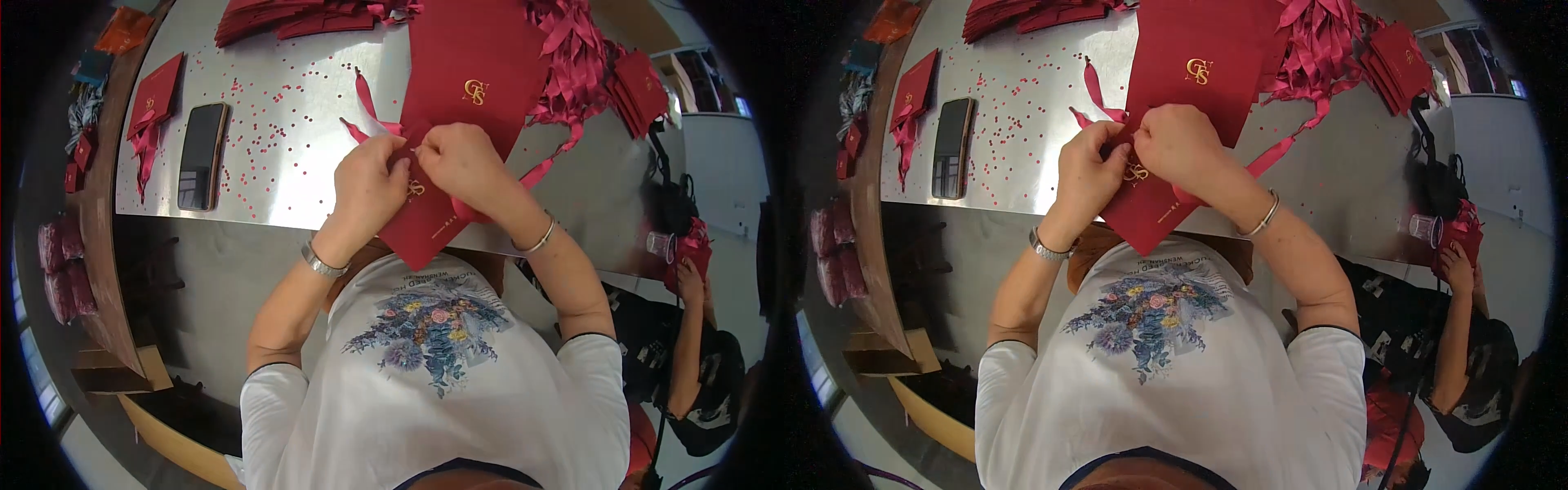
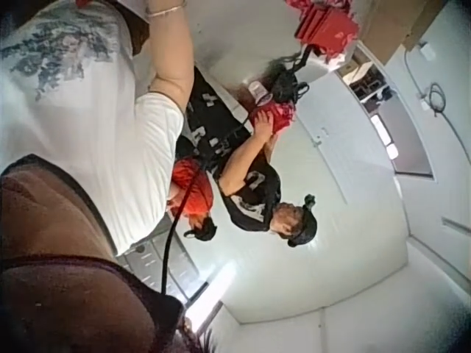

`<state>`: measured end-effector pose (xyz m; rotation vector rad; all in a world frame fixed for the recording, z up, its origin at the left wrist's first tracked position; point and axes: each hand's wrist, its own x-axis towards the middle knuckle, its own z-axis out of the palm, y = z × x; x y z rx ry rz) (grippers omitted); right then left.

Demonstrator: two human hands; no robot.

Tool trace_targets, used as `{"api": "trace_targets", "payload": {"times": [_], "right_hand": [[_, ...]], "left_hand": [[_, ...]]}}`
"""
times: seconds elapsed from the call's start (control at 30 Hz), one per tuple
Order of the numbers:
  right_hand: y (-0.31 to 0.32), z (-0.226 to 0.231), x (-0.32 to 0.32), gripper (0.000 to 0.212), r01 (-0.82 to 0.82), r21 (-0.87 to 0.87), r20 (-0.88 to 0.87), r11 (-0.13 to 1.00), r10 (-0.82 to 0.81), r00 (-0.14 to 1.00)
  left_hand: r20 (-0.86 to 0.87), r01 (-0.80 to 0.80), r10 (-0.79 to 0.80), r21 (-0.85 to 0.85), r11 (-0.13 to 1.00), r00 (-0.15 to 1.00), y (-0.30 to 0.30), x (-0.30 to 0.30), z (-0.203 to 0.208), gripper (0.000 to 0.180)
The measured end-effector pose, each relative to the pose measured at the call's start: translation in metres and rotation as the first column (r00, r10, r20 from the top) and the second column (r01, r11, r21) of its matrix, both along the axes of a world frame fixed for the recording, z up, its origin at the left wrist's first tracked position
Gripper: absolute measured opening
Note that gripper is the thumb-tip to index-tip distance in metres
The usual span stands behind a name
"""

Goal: The person attaches ribbon handles to red gift bags by threading and tucking the ribbons into the bag slots by hand.

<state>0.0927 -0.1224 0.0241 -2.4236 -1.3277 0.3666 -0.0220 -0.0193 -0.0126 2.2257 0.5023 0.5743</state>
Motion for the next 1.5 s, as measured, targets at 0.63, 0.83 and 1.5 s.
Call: {"api": "trace_targets", "payload": {"times": [0.63,0.83,1.5], "right_hand": [[0.005,-0.001,-0.001,0.019,-0.031,0.007,0.038,1.0,0.03,0.999],[0.011,0.027,-0.014,0.02,-0.054,-0.11,0.067,0.992,0.062,0.996],[-0.022,-0.018,-0.02,0.019,-0.17,0.269,0.229,0.948,0.109,0.967]], "left_hand": [[0.045,0.057,-0.06,0.068,0.996,0.997,0.005,0.001,-0.008,0.017],[0.054,0.057,-0.061,0.067,0.996,0.997,0.001,-0.008,0.016,0.011],[-0.137,0.399,-0.411,-0.108,0.911,0.901,0.037,0.0,0.026,0.014]]}}
